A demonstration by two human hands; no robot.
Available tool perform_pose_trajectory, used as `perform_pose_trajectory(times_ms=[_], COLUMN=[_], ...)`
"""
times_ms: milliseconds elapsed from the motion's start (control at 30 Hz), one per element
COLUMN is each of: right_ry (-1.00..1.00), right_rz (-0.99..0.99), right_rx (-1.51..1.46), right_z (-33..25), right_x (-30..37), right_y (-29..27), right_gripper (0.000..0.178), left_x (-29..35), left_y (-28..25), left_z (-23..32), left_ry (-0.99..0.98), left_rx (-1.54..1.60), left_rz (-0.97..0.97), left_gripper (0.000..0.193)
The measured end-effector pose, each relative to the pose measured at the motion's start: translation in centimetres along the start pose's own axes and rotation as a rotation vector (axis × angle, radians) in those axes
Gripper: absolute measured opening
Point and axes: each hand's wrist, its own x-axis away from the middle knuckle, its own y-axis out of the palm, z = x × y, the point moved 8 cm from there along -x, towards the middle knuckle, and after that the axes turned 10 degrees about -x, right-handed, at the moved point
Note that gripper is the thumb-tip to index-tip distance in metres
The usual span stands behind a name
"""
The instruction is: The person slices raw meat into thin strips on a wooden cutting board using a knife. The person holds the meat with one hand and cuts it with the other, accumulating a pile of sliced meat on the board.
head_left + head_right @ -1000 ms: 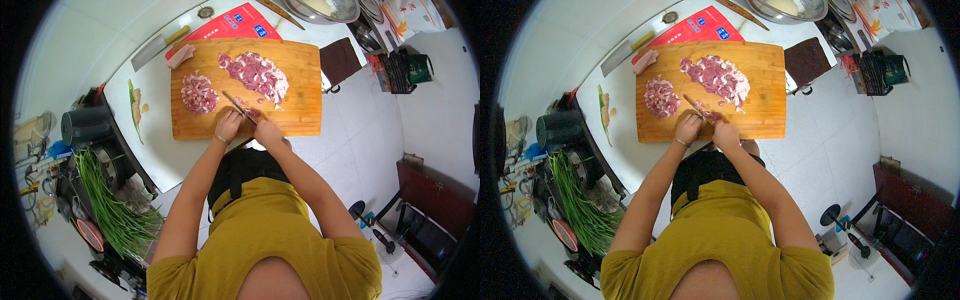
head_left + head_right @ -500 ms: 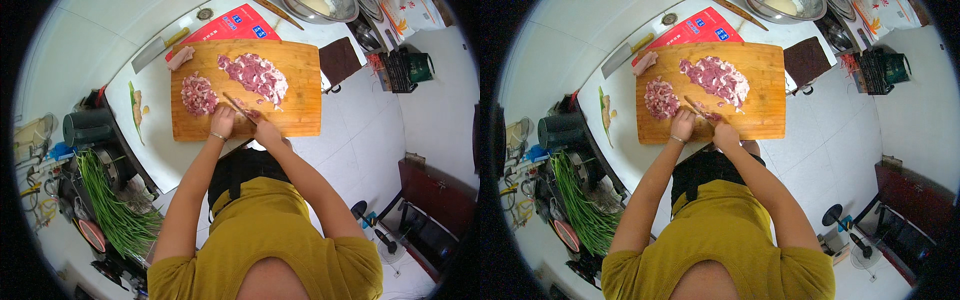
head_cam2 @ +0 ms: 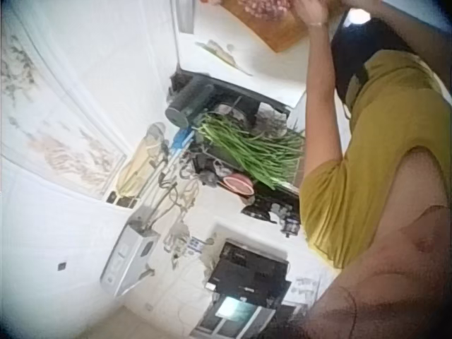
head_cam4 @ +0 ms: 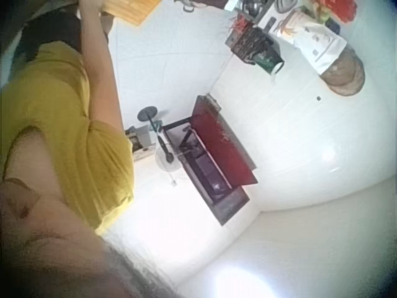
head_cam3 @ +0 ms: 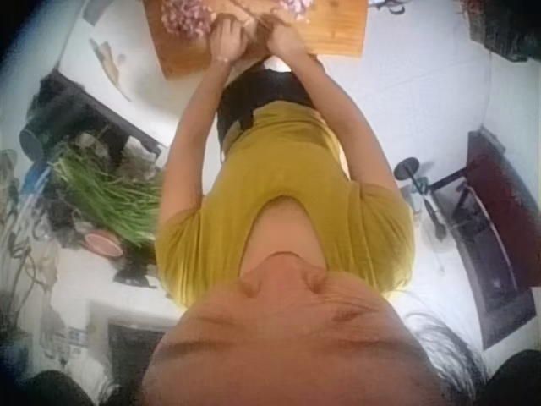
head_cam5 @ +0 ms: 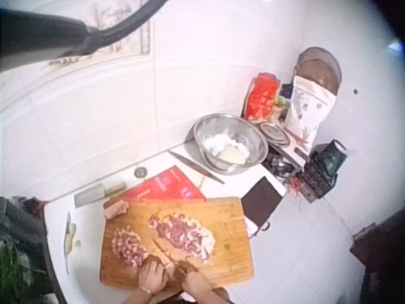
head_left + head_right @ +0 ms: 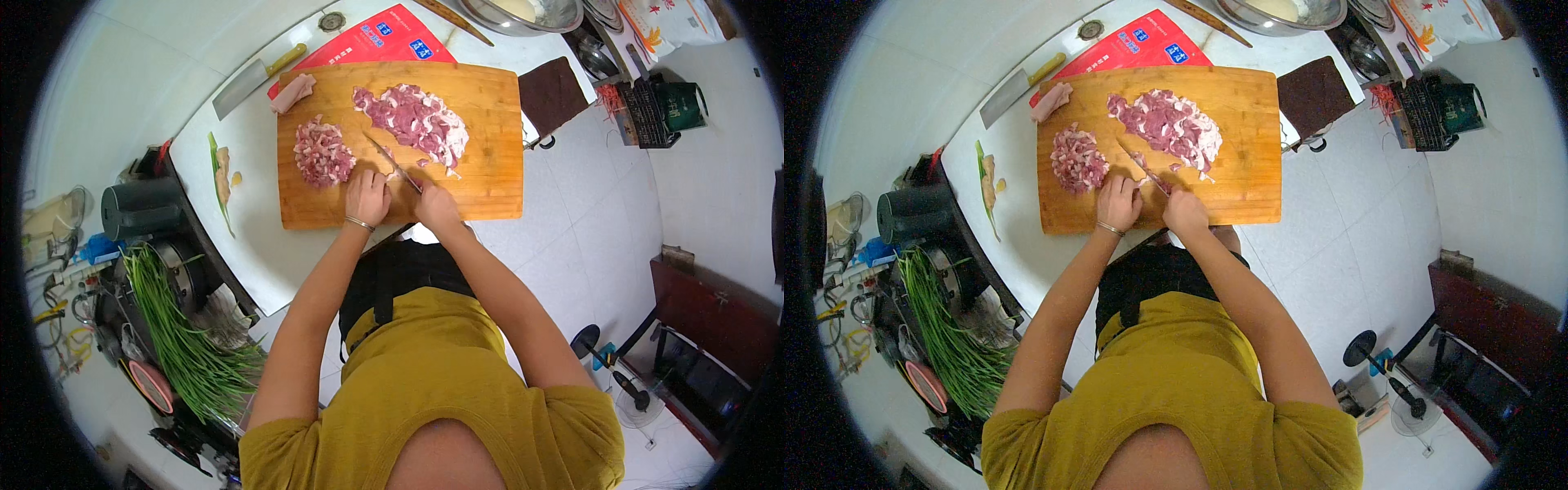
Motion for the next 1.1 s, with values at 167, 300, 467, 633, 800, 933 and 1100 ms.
perform_pose_trajectory(times_ms=[167, 300, 467, 633, 800, 933, 1100], right_ry=[0.001, 0.013, -0.002, 0.039, 0.057, -0.001, -0.061], right_rz=[-0.020, -0.059, -0.083, -0.176, -0.120, -0.050, 0.016], right_rx=[0.054, 0.086, 0.087, 0.095, 0.105, 0.038, -0.034], right_z=[-0.6, -0.5, -3.0, -1.2, 0.8, 0.2, -0.3], right_x=[1.4, 0.8, -2.0, -0.3, 1.5, 0.2, 1.4], right_y=[-0.3, 1.3, 2.4, 1.7, 0.8, -0.2, -2.0], right_gripper=[0.023, 0.022, 0.023, 0.023, 0.022, 0.021, 0.019], left_x=[0.0, 0.4, 0.4, -0.4, 0.1, 0.7, 1.0], left_y=[1.9, 3.6, 4.9, 3.6, 3.7, 3.4, 2.4], left_z=[0.2, 0.2, 0.1, -1.1, -1.7, 0.1, -1.6], left_ry=[0.113, 0.193, 0.162, 0.132, 0.074, 0.120, -0.031], left_rx=[0.002, -0.014, -0.035, -0.113, -0.014, 0.201, 0.369], left_rz=[0.019, 0.048, -0.021, -0.028, -0.064, -0.085, -0.121], left_gripper=[0.014, 0.008, 0.015, 0.016, 0.013, 0.009, 0.012])
